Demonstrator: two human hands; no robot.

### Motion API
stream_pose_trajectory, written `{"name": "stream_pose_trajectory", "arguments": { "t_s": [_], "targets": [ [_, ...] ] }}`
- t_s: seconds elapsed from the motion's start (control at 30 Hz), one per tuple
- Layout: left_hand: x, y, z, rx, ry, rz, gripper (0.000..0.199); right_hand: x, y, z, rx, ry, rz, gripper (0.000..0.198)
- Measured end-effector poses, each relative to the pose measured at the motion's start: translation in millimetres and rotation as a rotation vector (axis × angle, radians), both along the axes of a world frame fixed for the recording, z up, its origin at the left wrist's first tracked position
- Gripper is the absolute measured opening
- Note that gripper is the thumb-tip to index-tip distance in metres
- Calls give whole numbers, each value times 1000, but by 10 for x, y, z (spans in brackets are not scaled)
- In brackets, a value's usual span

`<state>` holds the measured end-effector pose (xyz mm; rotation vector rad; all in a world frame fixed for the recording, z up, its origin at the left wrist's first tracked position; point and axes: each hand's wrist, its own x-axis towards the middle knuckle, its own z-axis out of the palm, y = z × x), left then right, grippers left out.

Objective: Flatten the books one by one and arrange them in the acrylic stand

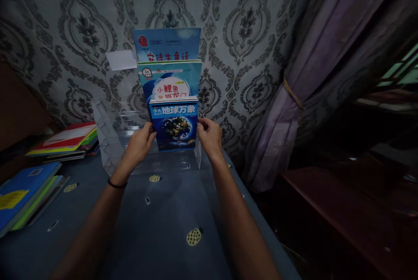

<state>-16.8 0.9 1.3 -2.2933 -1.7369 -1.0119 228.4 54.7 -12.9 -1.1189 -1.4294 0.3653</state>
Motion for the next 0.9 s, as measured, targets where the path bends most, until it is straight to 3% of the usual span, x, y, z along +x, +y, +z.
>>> {"name": "stream_pose_trajectory", "arguments": {
  "t_s": [0.9],
  "targets": [
    [64,-104,102,-71,91,119,16,22,12,-6,-3,-21,-9,36]
  ]
}}
